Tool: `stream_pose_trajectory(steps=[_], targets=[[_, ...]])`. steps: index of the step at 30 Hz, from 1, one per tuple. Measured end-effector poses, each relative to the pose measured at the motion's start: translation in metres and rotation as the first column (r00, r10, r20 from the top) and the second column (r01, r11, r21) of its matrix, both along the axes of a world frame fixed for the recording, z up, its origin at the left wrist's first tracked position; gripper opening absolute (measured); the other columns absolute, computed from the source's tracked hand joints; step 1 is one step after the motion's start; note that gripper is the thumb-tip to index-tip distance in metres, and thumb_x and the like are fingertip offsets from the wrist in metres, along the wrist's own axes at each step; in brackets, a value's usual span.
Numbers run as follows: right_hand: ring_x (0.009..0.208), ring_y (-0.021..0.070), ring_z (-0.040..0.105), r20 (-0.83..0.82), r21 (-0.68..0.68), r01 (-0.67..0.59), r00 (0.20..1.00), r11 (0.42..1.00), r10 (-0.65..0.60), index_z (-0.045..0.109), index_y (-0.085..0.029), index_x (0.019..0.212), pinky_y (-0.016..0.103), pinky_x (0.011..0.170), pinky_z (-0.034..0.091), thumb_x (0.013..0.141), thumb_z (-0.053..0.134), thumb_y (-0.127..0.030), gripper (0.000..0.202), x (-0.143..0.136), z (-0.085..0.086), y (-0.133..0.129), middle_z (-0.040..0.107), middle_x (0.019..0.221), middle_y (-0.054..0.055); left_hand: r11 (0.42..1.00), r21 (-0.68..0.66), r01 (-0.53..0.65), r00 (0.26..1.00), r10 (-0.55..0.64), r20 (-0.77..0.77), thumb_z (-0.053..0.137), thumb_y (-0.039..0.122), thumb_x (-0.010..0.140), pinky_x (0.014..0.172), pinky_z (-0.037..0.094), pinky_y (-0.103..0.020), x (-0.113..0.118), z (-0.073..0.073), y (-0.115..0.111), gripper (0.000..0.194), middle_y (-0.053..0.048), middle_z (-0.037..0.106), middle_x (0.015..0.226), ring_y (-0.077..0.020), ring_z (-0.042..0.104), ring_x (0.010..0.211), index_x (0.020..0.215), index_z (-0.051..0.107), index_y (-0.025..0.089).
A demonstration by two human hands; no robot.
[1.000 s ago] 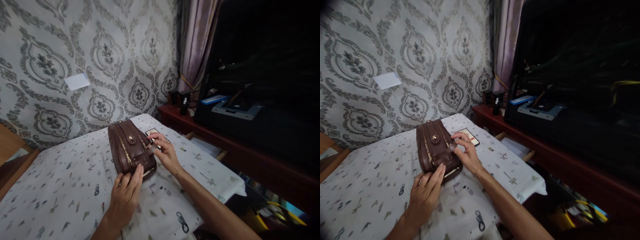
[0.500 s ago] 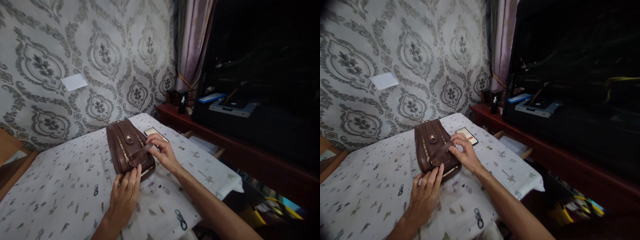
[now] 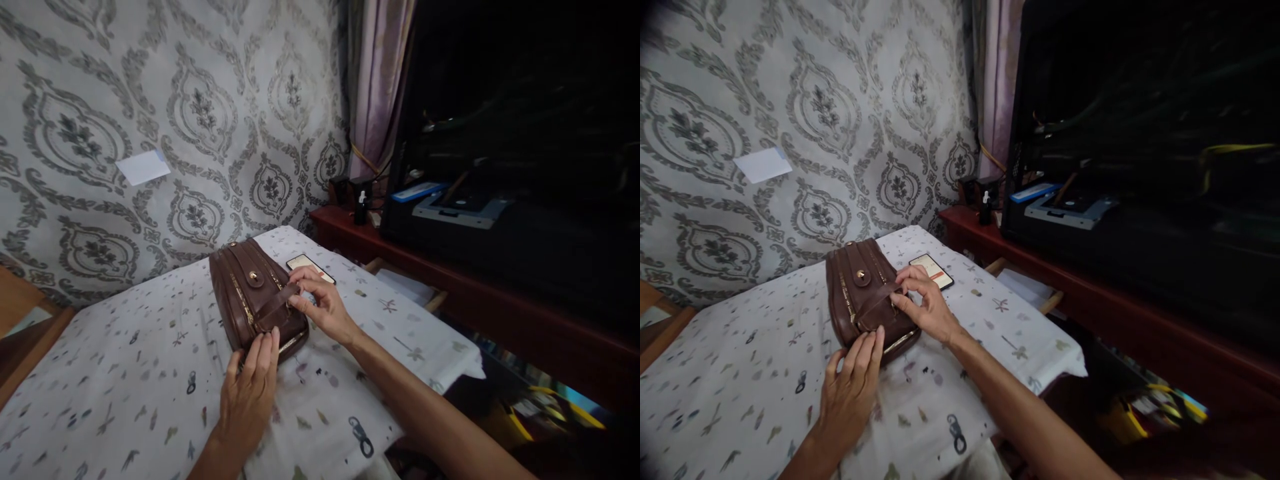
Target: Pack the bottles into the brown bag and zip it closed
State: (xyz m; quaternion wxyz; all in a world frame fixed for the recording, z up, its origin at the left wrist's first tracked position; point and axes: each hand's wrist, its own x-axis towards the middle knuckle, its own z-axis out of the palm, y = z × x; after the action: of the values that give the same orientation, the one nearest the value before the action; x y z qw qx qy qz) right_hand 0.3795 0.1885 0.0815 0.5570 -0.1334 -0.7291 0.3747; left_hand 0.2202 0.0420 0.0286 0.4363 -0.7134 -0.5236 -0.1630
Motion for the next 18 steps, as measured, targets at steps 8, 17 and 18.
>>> stream_pose_trajectory(steps=[8, 17, 18], targets=[[0.097, 0.0248, 0.054, 0.025, -0.008, 0.002, 1.000, 1.000, -0.002, 0.054, -0.022, 0.067, 0.043, 0.092, 0.042, 0.092, 0.062, -0.058, 0.044, 0.0001, 0.0001, 0.0004, 0.059, 0.091, 0.007, 0.990, -0.026, 0.139, 0.990, -0.138, 0.031, 0.034, 0.009, 0.099, 0.121, 0.019, -0.039, -0.0089, 0.0085, 0.0016, 0.043, -0.010, 0.073, 0.117, -0.0172, 0.058, 0.114, 0.127, 0.066, 0.011], [0.098, 0.0240, 0.053, 0.083, 0.048, 0.019, 0.996, 0.999, -0.023, 0.050, -0.021, 0.064, 0.044, 0.095, 0.042, 0.094, 0.057, -0.058, 0.049, 0.0021, 0.0040, -0.0035, 0.060, 0.093, 0.007, 0.984, -0.024, 0.179, 0.983, -0.178, 0.041, 0.037, 0.007, 0.097, 0.119, 0.019, -0.039, -0.0102, 0.0024, 0.0025, 0.044, -0.008, 0.072, 0.121, -0.0173, 0.056, 0.119, 0.130, 0.065, 0.013], [0.098, 0.0243, 0.053, 0.092, 0.057, 0.018, 0.995, 0.998, -0.024, 0.050, -0.021, 0.063, 0.044, 0.095, 0.042, 0.094, 0.056, -0.058, 0.049, 0.0026, 0.0047, -0.0043, 0.061, 0.093, 0.007, 0.985, -0.024, 0.173, 0.984, -0.172, 0.043, 0.037, 0.007, 0.096, 0.119, 0.020, -0.039, -0.0102, 0.0017, 0.0024, 0.044, -0.008, 0.072, 0.121, -0.0173, 0.056, 0.119, 0.131, 0.064, 0.013]])
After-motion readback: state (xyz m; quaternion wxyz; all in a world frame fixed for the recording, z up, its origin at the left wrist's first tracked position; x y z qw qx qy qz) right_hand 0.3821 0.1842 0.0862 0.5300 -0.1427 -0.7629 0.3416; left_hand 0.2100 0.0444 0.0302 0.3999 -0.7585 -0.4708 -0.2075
